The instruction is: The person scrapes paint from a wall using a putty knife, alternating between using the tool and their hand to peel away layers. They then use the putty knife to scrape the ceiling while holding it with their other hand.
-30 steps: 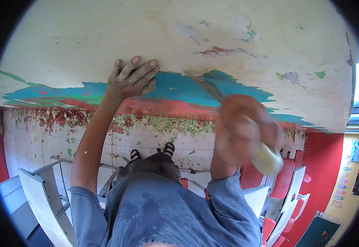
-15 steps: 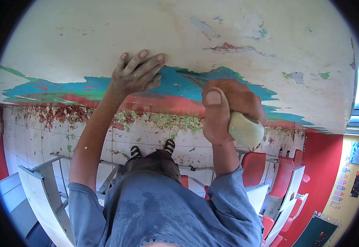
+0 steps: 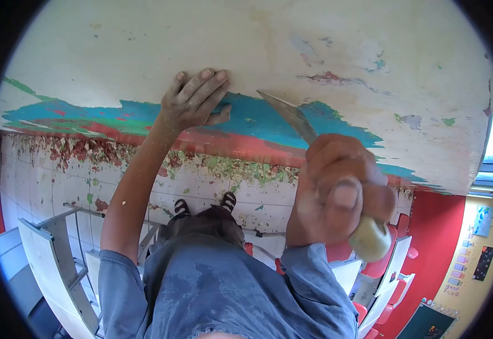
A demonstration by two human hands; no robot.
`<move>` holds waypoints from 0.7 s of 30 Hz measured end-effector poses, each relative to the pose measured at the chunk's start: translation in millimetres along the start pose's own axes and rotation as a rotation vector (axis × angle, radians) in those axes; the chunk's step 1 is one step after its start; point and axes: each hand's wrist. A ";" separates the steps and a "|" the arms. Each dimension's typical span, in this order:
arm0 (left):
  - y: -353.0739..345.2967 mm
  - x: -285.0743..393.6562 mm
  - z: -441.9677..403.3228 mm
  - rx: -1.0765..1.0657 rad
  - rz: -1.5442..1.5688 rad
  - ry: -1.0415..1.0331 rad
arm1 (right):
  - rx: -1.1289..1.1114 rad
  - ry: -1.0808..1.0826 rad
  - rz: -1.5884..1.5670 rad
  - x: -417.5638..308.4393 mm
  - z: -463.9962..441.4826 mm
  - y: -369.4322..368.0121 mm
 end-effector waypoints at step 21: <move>-2.4 9.7 6.6 0.052 0.083 0.203 | 0.008 -0.056 0.062 5.3 -3.2 -25.7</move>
Point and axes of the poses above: each hand's wrist, its own z-axis away from the middle knuckle, its own y-axis out of the back of the hand, x = y × z, and after that the axes turned 12 degrees about -x, right-handed
